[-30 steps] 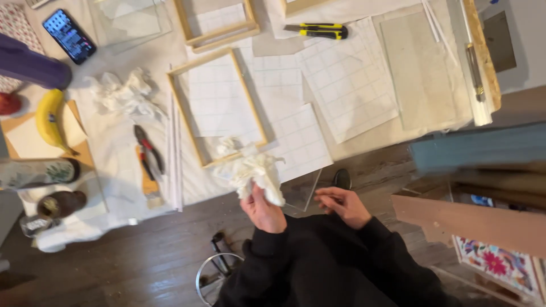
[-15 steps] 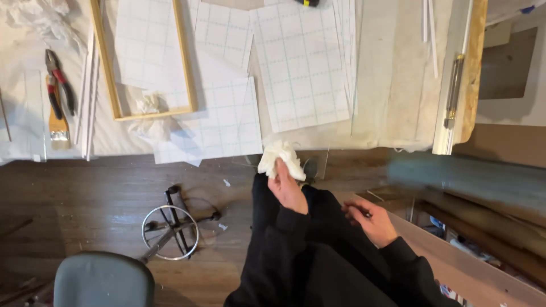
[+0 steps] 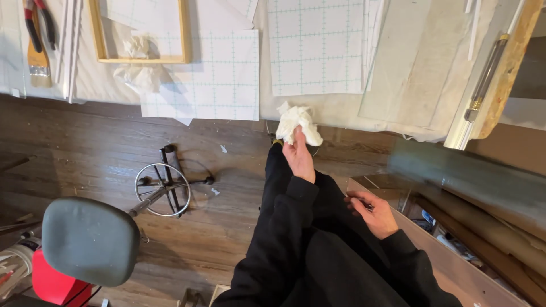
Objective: Clean a piece of glass and then use a glass cutter and straight edge to cut a new piece of glass for a frame.
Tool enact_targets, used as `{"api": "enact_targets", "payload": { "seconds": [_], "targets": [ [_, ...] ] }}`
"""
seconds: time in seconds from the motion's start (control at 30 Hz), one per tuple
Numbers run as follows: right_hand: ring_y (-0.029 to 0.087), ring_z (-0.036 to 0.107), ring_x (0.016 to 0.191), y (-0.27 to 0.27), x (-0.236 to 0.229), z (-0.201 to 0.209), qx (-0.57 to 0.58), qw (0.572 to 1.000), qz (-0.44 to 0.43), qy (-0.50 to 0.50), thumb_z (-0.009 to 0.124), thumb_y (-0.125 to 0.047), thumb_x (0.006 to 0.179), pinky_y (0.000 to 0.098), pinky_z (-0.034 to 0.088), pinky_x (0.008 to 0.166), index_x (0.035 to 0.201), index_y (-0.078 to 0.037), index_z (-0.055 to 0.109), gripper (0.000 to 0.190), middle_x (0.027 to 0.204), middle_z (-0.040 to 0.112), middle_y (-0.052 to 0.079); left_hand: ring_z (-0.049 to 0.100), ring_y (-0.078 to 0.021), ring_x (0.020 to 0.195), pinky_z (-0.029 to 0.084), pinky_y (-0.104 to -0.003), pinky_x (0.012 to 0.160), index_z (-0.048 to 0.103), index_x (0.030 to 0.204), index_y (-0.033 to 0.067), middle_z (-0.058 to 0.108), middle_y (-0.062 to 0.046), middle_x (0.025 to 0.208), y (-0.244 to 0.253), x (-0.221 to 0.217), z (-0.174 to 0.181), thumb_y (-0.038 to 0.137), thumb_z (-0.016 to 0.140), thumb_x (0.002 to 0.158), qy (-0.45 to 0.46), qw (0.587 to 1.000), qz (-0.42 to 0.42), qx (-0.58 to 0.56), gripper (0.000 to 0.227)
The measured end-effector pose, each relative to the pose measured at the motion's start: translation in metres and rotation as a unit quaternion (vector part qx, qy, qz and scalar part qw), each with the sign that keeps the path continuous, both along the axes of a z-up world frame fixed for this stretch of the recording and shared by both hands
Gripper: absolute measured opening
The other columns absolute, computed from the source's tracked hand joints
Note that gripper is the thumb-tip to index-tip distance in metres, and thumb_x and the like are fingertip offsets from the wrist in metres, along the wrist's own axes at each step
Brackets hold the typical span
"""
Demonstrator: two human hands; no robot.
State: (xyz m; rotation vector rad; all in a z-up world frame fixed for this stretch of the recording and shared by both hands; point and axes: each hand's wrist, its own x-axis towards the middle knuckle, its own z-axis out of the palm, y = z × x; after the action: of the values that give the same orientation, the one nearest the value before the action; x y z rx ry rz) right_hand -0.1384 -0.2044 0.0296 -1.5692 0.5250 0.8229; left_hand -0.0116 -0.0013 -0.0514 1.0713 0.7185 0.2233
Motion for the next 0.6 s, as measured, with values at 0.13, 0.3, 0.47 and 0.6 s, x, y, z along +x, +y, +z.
{"api": "enact_targets", "payload": {
  "seconds": [0.13,0.3,0.47,0.6],
  "targets": [
    [0.016,0.072,0.097,-0.005,0.000,-0.003,0.003,1.000,-0.003,0.008,0.060,-0.018,0.099,0.0297,0.058,0.081,0.130,0.000,0.067,0.036,0.113,0.077,0.010,0.064,-0.0090,0.085,0.052,-0.028,0.072,0.067,0.116,-0.0003,0.071,-0.002,0.101,0.015,-0.001,-0.011,0.022,0.060,0.104,-0.011,0.995,-0.002,-0.097,0.026],
    [0.016,0.071,0.097,-0.006,-0.003,-0.015,0.013,1.000,-0.022,0.011,0.062,-0.017,0.098,0.0301,0.059,0.081,0.129,0.000,0.067,0.036,0.114,0.077,0.010,0.064,-0.0114,0.081,0.052,-0.029,0.072,0.068,0.113,-0.0041,0.072,-0.004,0.098,0.031,-0.010,-0.040,0.022,0.060,0.106,-0.015,0.994,-0.104,-0.030,0.028],
    [0.015,0.071,0.096,-0.004,0.010,-0.019,0.029,1.000,-0.011,-0.003,0.063,-0.017,0.098,0.0297,0.058,0.081,0.129,0.000,0.068,0.036,0.114,0.077,0.010,0.055,-0.0118,0.083,0.045,-0.030,0.072,0.069,0.103,-0.0140,0.064,-0.007,0.087,0.064,-0.016,-0.037,0.021,0.064,0.119,0.056,0.985,-0.153,0.064,0.039],
    [0.015,0.070,0.095,-0.003,-0.001,-0.016,0.025,0.999,-0.018,0.012,0.063,-0.017,0.098,0.0297,0.058,0.080,0.129,-0.001,0.068,0.035,0.112,0.077,0.010,0.067,-0.0087,0.096,0.054,-0.025,0.084,0.067,0.122,-0.0040,0.072,-0.003,0.109,0.081,-0.059,-0.010,0.018,0.060,0.104,0.018,0.986,-0.156,-0.051,0.029]
  ]
}}
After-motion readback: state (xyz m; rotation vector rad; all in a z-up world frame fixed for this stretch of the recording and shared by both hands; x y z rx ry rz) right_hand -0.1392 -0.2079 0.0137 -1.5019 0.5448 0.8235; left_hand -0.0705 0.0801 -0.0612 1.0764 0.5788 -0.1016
